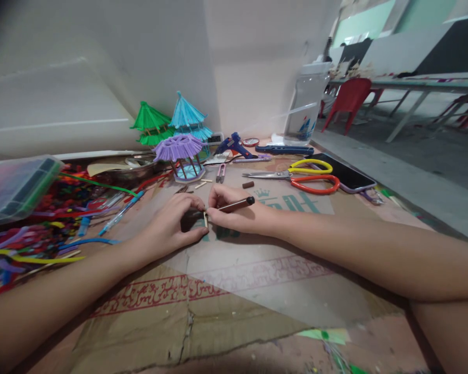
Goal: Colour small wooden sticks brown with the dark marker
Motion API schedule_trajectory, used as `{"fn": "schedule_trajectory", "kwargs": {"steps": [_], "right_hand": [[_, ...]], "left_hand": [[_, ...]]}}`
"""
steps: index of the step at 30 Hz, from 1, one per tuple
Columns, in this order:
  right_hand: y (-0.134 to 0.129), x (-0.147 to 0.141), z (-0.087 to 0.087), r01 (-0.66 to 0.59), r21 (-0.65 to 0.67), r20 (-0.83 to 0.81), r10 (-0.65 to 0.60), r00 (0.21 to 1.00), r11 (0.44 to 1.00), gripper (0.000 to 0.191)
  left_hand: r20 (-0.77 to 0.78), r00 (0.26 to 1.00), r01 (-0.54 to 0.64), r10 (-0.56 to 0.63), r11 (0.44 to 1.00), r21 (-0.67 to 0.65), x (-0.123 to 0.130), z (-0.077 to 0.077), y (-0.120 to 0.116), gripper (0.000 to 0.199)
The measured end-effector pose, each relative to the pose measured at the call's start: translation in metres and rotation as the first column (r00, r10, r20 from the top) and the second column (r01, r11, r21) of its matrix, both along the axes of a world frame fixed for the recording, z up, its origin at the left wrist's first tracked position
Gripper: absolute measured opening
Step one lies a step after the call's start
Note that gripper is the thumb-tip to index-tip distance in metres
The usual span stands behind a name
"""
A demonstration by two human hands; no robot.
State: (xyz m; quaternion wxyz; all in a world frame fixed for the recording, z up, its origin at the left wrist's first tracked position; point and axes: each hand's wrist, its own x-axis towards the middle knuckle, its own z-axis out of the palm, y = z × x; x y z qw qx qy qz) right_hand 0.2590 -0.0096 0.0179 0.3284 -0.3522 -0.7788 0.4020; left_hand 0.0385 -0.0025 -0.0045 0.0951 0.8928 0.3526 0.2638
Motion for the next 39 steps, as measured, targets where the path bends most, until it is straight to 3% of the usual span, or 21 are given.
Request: {"fn": "schedule_trajectory", "kwargs": {"steps": [9,15,21,28,39], "right_hand": [[0.0017,0.0009,-0.0005,-0.043,0.021,0.047,0.042,0.998,0.999,0.018],[0.0012,0.0007,0.0007,-0.066,0.111,0.094,0.056,0.994,0.992,0.016],[0.0034,0.001,-0.0044,-0.031,0.047,0.044,0.029,0.999,0.998,0.017],[0.0049,0.0023,-0.0058,-0.052,0.134,0.062,0.044,0.997,0.99,0.017],[0.0044,0.0016,-0.0029,-0.091,0.14,0.105,0.077,0.991,0.986,0.016]], "left_hand": [[0.013,1.0,0.003,-0.003,1.0,-0.005,-0.0001,-0.0009,0.0004,0.026],[-0.011,1.0,0.018,-0.018,0.999,-0.029,-0.0007,-0.0006,0.0032,0.025],[-0.03,0.999,0.008,-0.009,1.0,-0.028,-0.0009,-0.0002,0.0039,0.024],[-0.009,1.0,0.013,-0.013,1.0,-0.01,-0.001,0.0,0.0025,0.025],[-0.018,0.999,0.028,-0.03,0.997,-0.072,-0.0019,0.0011,0.0042,0.026]]}}
